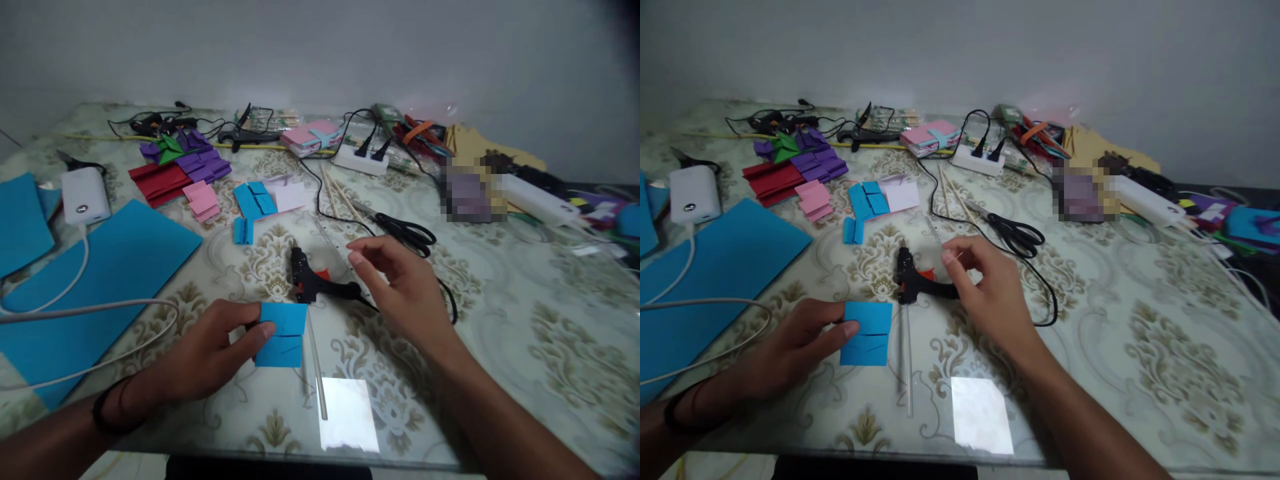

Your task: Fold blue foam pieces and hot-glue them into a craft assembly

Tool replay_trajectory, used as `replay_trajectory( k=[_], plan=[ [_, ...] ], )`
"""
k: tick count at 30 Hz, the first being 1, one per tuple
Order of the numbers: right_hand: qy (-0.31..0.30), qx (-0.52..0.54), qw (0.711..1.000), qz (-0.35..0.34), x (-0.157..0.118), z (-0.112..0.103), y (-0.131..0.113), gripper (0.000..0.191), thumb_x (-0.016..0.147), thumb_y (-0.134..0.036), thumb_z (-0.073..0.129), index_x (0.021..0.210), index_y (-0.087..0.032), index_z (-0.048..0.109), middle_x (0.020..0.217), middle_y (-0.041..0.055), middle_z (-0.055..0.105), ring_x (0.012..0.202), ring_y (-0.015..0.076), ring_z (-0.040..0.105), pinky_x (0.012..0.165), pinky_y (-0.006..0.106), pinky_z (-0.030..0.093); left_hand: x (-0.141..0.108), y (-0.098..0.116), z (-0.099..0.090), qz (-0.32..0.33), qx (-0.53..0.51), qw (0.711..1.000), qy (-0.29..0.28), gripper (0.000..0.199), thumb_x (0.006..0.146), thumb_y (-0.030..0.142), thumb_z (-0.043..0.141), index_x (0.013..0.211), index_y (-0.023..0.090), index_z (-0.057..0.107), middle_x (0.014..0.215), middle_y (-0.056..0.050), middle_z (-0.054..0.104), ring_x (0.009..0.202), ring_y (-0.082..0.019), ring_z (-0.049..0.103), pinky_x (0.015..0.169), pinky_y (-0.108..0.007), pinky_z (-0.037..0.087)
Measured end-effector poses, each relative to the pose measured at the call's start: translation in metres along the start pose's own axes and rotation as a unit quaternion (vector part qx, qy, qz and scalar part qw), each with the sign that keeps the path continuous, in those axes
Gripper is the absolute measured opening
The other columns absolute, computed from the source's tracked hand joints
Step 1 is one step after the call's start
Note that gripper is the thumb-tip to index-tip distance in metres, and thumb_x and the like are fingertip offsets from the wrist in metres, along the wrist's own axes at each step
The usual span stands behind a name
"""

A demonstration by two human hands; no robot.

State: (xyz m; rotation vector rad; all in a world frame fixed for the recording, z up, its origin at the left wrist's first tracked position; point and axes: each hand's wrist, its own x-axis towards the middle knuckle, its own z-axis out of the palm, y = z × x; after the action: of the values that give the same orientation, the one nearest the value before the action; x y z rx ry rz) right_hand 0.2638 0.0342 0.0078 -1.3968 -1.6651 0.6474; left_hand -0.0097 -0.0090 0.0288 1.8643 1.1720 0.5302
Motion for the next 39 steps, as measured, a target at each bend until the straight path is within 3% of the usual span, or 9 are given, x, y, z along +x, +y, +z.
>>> replay_trajectory(
  k=[3,5,8,14,19,24,32,39],
  plan=[
    [-0.152,0.052,0.987,-0.020,-0.013,0.010,-0.015,0.025,0.103,-0.035,0.057,0.091,-0.020,0.072,0.088,0.0035,0.074,0.081,0.0164,0.067,0.072,0.028,0.048,0.001,-0.001,0.001,0.019,-0.010,1.000,-0.020,0.044,0.104,0.037,0.047,0.064,0.020,0.038,0.059,0.005,0.042,0.057,-0.011,0.041,0.057,-0.026,0.033],
    [-0.231,0.093,0.968,-0.013,-0.023,0.016,-0.026,0.026,0.103,-0.036,0.057,0.086,-0.019,0.070,0.079,0.0011,0.069,0.073,0.0141,0.063,0.065,0.026,0.045,0.001,-0.004,0.002,0.026,-0.017,0.999,-0.043,0.045,0.105,0.038,0.046,0.065,0.019,0.044,0.060,0.005,0.046,0.057,-0.010,0.044,0.057,-0.026,0.035],
    [-0.297,0.127,0.946,0.024,-0.034,0.022,-0.035,0.032,0.101,-0.037,0.062,0.074,-0.019,0.062,0.066,-0.0038,0.056,0.061,0.0103,0.051,0.057,0.024,0.038,0.000,-0.008,0.003,0.021,-0.020,0.997,-0.073,0.043,0.106,0.039,0.047,0.069,0.018,0.055,0.062,0.004,0.052,0.059,-0.011,0.048,0.058,-0.026,0.037],
    [-0.298,0.196,0.933,0.047,-0.040,0.023,-0.033,0.039,0.101,-0.041,0.062,0.070,-0.019,0.054,0.064,-0.0054,0.046,0.059,0.0094,0.039,0.053,0.025,0.030,-0.001,-0.007,0.005,0.003,-0.056,0.994,-0.088,0.040,0.106,0.040,0.048,0.072,0.019,0.056,0.067,0.004,0.054,0.064,-0.012,0.050,0.061,-0.023,0.040],
    [-0.264,0.153,0.951,0.044,-0.039,0.023,-0.035,0.043,0.102,-0.042,0.059,0.067,-0.020,0.050,0.063,-0.0050,0.044,0.059,0.0104,0.040,0.055,0.026,0.031,0.002,-0.009,0.006,0.011,-0.057,0.997,-0.046,0.044,0.107,0.040,0.049,0.068,0.019,0.046,0.065,0.004,0.049,0.061,-0.011,0.045,0.059,-0.024,0.038],
    [-0.356,0.132,0.925,-0.009,-0.037,0.021,-0.040,0.035,0.102,-0.034,0.059,0.070,-0.020,0.053,0.067,-0.0043,0.050,0.061,0.0104,0.044,0.057,0.025,0.035,0.002,-0.014,0.005,0.044,-0.034,0.995,-0.084,0.042,0.108,0.041,0.045,0.072,0.019,0.050,0.067,0.003,0.054,0.062,-0.012,0.049,0.062,-0.027,0.038],
    [-0.330,0.144,0.931,0.059,-0.038,0.022,-0.039,0.043,0.104,-0.049,0.056,0.072,-0.019,0.060,0.068,-0.0029,0.052,0.063,0.0123,0.045,0.059,0.027,0.034,0.004,-0.007,0.002,0.008,-0.083,0.995,-0.053,0.039,0.108,0.034,0.046,0.075,0.019,0.056,0.070,0.004,0.057,0.064,-0.011,0.049,0.062,-0.024,0.038],
    [-0.309,0.181,0.929,0.092,-0.040,0.025,-0.038,0.032,0.103,-0.044,0.060,0.082,-0.020,0.063,0.068,-0.0027,0.058,0.062,0.0121,0.051,0.057,0.025,0.039,0.000,-0.005,-0.001,0.030,-0.060,0.995,-0.075,0.039,0.107,0.032,0.048,0.071,0.018,0.049,0.066,0.006,0.049,0.063,-0.010,0.045,0.062,-0.024,0.035]
  ],
)
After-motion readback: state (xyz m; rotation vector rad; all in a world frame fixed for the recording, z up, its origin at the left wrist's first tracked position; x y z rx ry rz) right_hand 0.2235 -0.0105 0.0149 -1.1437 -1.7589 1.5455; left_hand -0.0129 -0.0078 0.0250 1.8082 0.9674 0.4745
